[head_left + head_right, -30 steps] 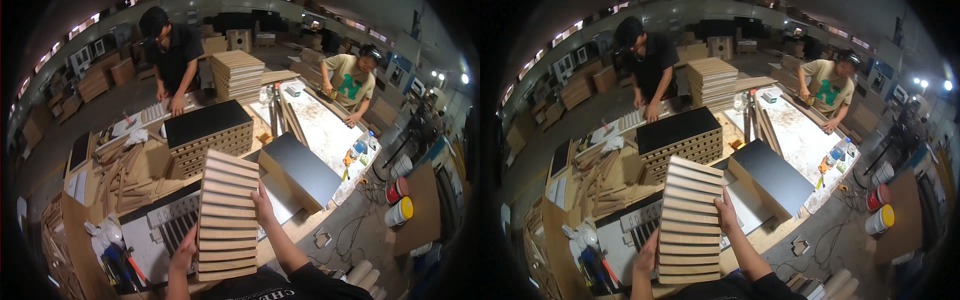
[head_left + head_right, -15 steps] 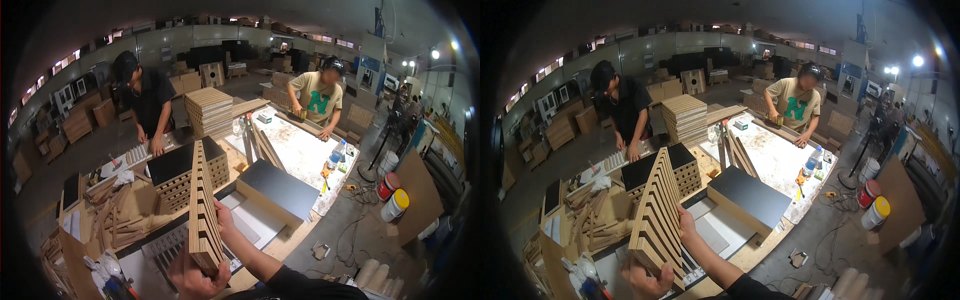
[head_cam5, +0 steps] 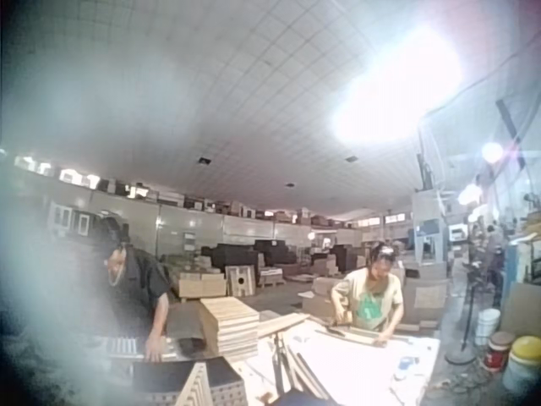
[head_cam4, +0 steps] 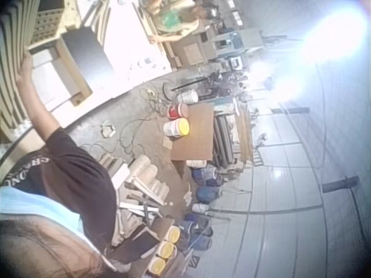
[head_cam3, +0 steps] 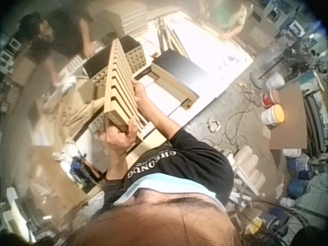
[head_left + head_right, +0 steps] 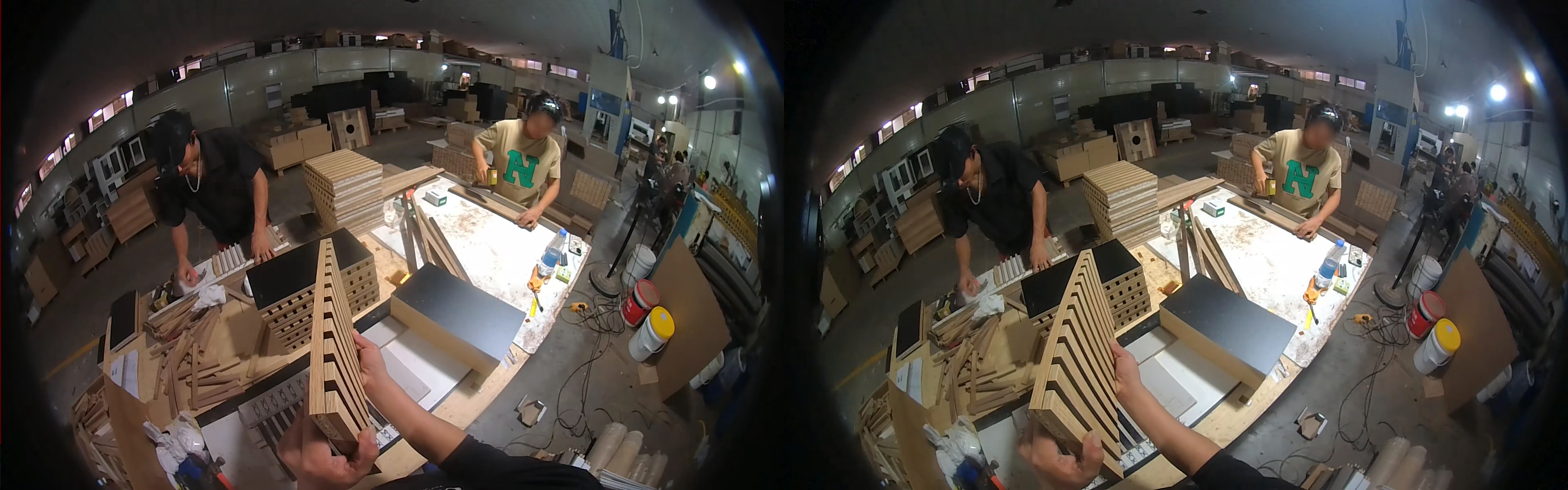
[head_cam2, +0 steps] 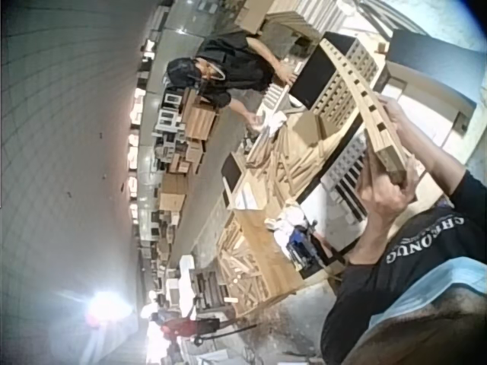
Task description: The person aligns a black panel onto a wooden frame and uses a pneumatic nailer to secure it, followed by hammering wooden slats into place to form a slatted structure.
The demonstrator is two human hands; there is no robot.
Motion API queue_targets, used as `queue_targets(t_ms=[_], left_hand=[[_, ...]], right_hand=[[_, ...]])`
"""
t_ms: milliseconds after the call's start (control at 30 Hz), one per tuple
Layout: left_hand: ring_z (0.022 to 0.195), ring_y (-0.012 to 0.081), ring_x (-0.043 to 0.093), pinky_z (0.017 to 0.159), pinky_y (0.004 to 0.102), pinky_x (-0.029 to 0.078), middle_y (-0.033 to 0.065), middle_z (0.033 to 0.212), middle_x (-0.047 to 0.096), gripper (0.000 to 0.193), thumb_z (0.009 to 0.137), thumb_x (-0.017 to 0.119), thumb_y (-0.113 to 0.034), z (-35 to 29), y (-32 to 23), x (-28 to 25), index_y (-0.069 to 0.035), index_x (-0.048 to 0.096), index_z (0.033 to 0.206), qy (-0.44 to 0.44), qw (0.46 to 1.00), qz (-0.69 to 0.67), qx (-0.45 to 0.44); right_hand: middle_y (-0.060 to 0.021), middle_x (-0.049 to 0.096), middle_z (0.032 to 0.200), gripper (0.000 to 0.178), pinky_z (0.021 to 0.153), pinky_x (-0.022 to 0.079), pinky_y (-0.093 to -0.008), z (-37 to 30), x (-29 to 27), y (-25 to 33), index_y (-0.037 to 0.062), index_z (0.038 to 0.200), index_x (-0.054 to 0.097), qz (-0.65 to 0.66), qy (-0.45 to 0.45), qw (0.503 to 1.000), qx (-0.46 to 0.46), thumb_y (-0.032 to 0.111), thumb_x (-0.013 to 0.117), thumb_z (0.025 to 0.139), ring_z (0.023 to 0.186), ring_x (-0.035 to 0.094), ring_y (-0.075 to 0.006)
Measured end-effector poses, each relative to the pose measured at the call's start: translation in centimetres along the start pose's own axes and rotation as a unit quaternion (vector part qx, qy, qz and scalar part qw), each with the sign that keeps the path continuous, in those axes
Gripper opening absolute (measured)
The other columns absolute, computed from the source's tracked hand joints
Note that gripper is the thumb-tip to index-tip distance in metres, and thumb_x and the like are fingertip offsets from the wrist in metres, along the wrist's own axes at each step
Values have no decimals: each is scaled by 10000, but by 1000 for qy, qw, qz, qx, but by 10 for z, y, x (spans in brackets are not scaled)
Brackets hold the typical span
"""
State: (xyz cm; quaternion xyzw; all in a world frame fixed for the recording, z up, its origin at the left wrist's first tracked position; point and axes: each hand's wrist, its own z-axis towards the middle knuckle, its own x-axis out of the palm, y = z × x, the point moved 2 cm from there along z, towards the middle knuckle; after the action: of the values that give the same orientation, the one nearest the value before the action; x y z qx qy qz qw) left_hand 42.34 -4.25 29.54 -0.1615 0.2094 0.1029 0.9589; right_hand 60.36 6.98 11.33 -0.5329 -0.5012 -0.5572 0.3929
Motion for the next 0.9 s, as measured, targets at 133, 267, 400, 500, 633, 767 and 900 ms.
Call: queue_targets(t_ms=[133, 267, 400, 500, 633, 767, 900], left_hand=[[564, 341, 607, 507, 368, 504, 213, 771, 617, 369, 789, 681, -260, 0, -1, 1, 91, 587, 851, -20, 999, 7, 26], [591, 358, 609, 523, 371, 510, 225, 774, 613, 377, 784, 683, -267, 5, -2, 0, 91, 589, 856, -21, 999, -7, 22], [689, 356, 625, 615, 399, 519, 248, 873, 618, 439, 783, 683, -269, 7, -1, 1, 110, 572, 973, 17, 1000, -11, 5], [846, 365, 603, 746, 463, 486, 239, 1050, 575, 565, 823, 622, -259, 20, 6, -15, 87, 427, 1225, -71, 993, -59, -76], [1141, 256, 506, 965, 345, 397, 196, 1233, 509, 805, 734, 658, -291, -24, 76, -31, 96, 312, 1349, 20, 846, -410, -341], [1175, 225, 480, 1001, 319, 350, 153, 1295, 474, 652, 830, 564, -164, -84, 127, -21, 65, 287, 1374, 117, 751, -494, -423], [1127, 151, 466, 969, 284, 354, 79, 1235, 511, 470, 882, 497, -47, -148, 127, 22, 10, 367, 1330, 39, 754, -463, -465]], right_hand=[[-193, 641, 982, 354, 732, 564, -376, 2, -5, -1, -65, 1111, 535, 8, 0, 1000, 2, 227, 426, 944, 836, 659, -268], [-189, 640, 985, 348, 741, 561, -378, 3, -10, -2, -52, 1131, 527, -11, -17, 1000, -2, 222, 426, 942, 840, 656, -269], [-187, 641, 978, 348, 741, 560, -377, 3, -9, -3, -50, 1131, 530, -9, -6, 1000, -7, 223, 426, 941, 841, 655, -267], [-187, 628, 1008, 341, 746, 563, -391, 0, -4, 9, -16, 1213, 473, -35, -59, 998, -15, 175, 433, 933, 848, 653, -262], [-179, 481, 1244, 611, 816, 522, -338, -22, 38, 48, 162, 1439, 198, -253, -95, 944, -190, 35, 460, 902, 1030, 563, -240], [-157, 410, 1341, 684, 936, 414, -308, -43, 82, 62, 134, 1459, 142, -347, -71, 909, -220, 18, 503, 891, 1143, 478, -225], [-155, 364, 1386, 626, 1022, 318, -351, -54, 114, 44, 140, 1464, 121, -379, 75, 908, -159, 246, 443, 938, 1213, 419, -241]])
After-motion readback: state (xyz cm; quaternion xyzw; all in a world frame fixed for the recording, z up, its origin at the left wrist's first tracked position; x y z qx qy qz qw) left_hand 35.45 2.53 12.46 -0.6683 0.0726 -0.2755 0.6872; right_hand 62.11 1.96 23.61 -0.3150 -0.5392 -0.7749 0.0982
